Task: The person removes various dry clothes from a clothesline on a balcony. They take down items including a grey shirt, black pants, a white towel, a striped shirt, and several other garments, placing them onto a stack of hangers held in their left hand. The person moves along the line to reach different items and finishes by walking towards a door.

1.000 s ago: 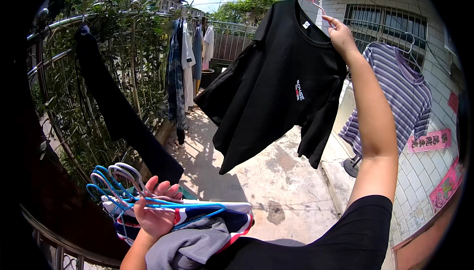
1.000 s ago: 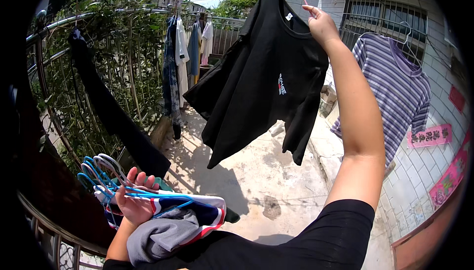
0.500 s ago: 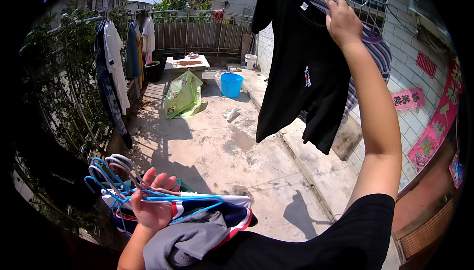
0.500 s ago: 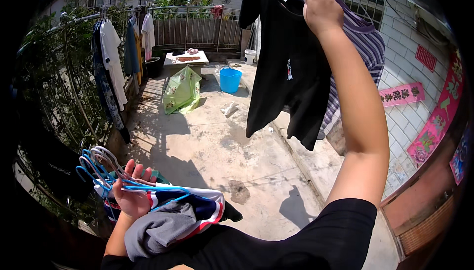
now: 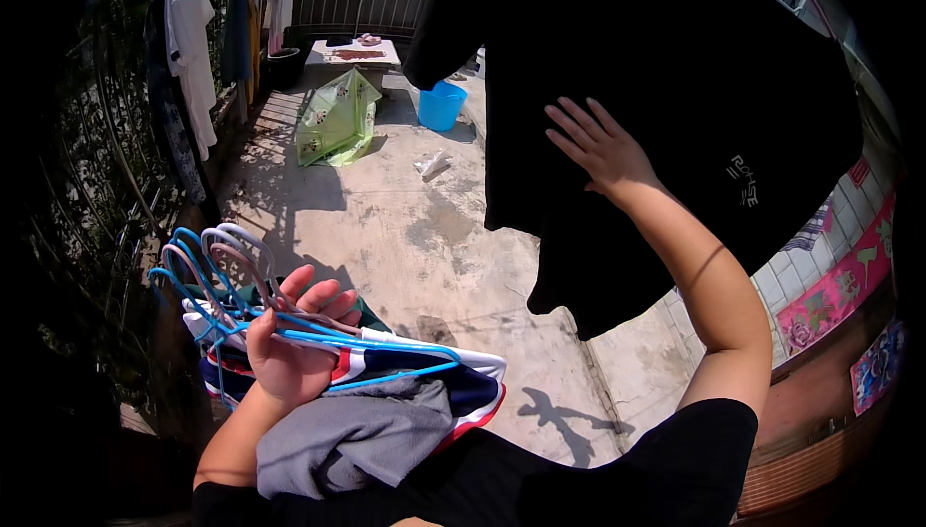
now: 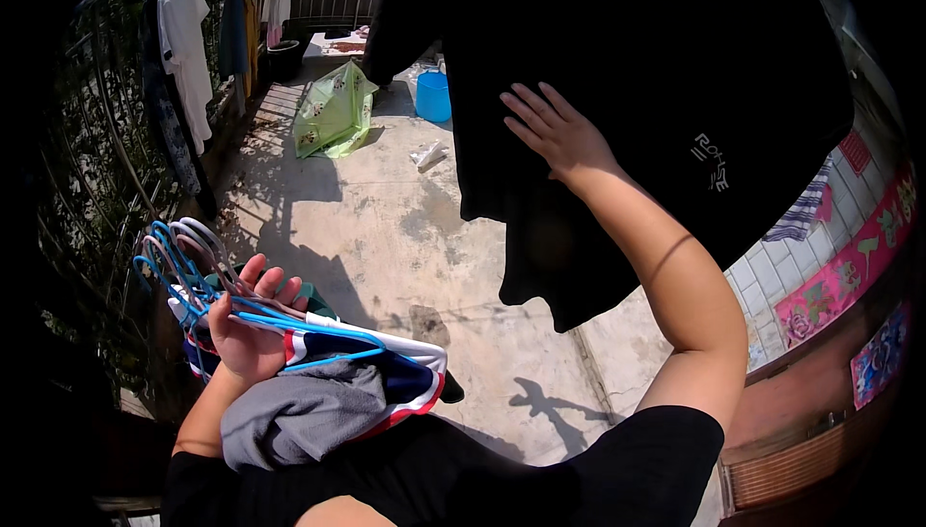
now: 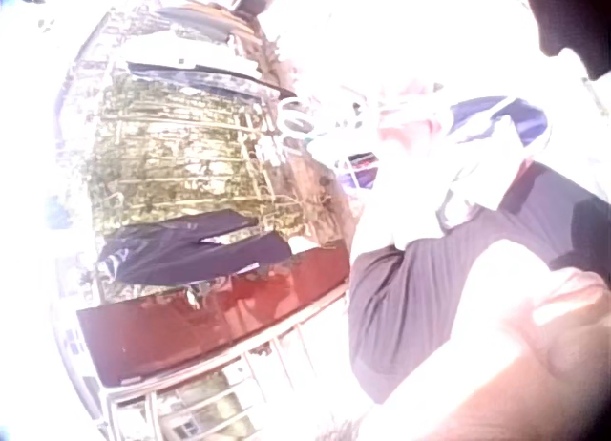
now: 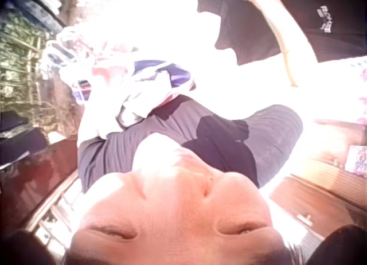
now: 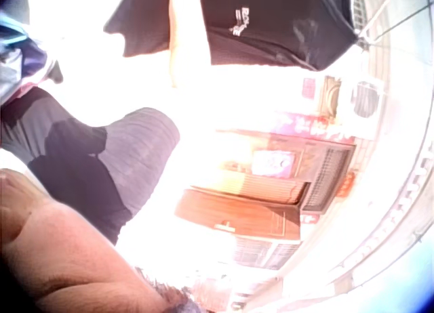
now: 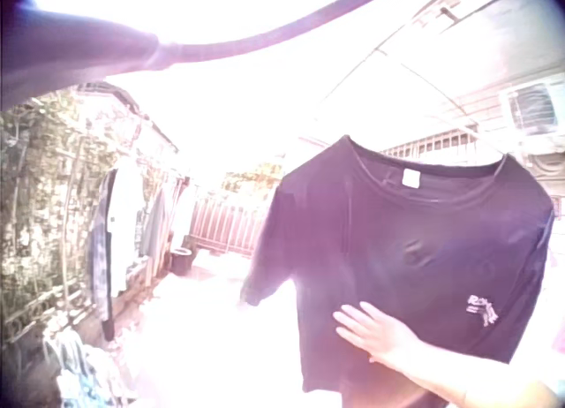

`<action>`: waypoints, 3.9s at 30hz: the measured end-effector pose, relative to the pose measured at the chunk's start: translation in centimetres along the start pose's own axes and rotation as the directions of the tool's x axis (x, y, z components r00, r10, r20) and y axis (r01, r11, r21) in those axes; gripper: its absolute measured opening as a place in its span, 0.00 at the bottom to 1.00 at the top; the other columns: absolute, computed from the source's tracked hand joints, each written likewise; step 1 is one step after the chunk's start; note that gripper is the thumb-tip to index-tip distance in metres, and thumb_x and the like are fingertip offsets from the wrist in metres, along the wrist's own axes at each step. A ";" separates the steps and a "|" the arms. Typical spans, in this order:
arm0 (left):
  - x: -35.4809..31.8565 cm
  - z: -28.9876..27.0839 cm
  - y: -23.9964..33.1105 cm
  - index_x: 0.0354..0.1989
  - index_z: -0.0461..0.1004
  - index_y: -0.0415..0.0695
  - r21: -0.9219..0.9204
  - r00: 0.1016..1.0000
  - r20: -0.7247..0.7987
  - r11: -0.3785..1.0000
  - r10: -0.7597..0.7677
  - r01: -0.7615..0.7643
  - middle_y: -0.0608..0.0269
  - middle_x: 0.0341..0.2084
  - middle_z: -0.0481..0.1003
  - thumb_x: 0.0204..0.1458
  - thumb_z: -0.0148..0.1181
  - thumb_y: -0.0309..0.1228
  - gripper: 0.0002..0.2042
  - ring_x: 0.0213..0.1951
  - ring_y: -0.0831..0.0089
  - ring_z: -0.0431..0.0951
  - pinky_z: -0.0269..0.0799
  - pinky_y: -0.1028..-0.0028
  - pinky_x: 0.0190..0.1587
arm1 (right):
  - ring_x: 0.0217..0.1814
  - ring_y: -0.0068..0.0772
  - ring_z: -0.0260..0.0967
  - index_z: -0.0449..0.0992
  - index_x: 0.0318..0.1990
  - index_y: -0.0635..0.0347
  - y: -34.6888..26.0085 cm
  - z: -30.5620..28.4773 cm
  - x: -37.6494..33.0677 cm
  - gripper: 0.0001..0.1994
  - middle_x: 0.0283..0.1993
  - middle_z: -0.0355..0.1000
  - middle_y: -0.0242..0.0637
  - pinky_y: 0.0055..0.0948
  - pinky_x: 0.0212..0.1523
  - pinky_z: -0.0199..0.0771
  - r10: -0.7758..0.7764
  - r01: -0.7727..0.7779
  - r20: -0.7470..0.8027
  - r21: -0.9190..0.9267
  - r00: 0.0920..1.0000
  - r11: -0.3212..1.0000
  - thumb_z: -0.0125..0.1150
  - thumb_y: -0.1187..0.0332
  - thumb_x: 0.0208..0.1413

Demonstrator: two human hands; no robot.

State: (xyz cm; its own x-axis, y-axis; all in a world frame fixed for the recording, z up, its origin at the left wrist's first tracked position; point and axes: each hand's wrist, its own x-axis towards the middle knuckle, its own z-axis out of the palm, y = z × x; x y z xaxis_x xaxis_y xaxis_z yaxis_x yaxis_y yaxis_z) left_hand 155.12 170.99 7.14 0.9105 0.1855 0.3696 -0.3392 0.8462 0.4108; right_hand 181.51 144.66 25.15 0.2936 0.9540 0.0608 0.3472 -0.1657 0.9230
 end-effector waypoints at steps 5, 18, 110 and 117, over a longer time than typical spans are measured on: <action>2.1 -2.6 0.8 0.57 0.54 0.45 -0.009 1.000 -0.015 1.000 -0.010 0.010 0.53 0.50 0.65 0.49 0.45 0.45 0.27 0.53 0.55 0.64 0.57 0.56 0.56 | 0.40 0.29 0.67 0.71 0.35 0.54 -1.2 3.7 2.9 0.08 0.32 0.71 0.29 0.34 0.56 0.54 -0.080 0.090 0.281 -0.022 0.956 0.996 0.50 0.64 0.50; 10.4 -7.5 5.9 0.54 0.58 0.47 -0.035 0.996 0.004 0.996 -0.088 0.088 0.55 0.46 0.68 0.46 0.49 0.44 0.26 0.51 0.56 0.66 0.58 0.56 0.55 | 0.47 0.32 0.63 0.72 0.32 0.51 2.8 -9.8 7.1 0.11 0.41 0.68 0.32 0.34 0.55 0.54 0.334 -0.238 -0.484 0.250 0.809 0.939 0.57 0.56 0.46; -8.5 -2.9 11.6 0.43 0.67 0.47 0.820 -0.309 0.214 -0.342 0.927 -0.458 0.62 0.36 0.68 0.45 0.53 0.46 0.20 0.46 0.64 0.67 0.57 0.59 0.55 | 0.56 0.36 0.57 0.73 0.39 0.45 -13.2 -56.3 66.0 0.15 0.47 0.65 0.32 0.34 0.51 0.61 0.726 0.927 -0.669 0.356 0.161 0.121 0.51 0.75 0.42; -7.8 -3.1 13.6 0.57 0.56 0.41 0.844 -0.192 0.235 -0.298 0.953 -0.446 0.50 0.60 0.48 0.46 0.49 0.45 0.31 0.62 0.57 0.47 0.40 0.60 0.63 | 0.58 0.33 0.57 0.69 0.28 0.60 -20.8 -53.8 56.5 0.12 0.56 0.62 0.33 0.24 0.53 0.58 0.503 0.813 -0.766 -0.550 -0.399 -0.192 0.48 0.89 0.37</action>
State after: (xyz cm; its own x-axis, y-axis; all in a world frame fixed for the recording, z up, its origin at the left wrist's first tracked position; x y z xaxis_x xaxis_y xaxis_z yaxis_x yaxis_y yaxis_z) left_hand 144.09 182.62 7.28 -0.5534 0.6531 0.5169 -0.5048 -0.7566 0.4156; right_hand 142.99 215.47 29.78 -0.6251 -0.2729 0.7313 -0.3177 0.9447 0.0809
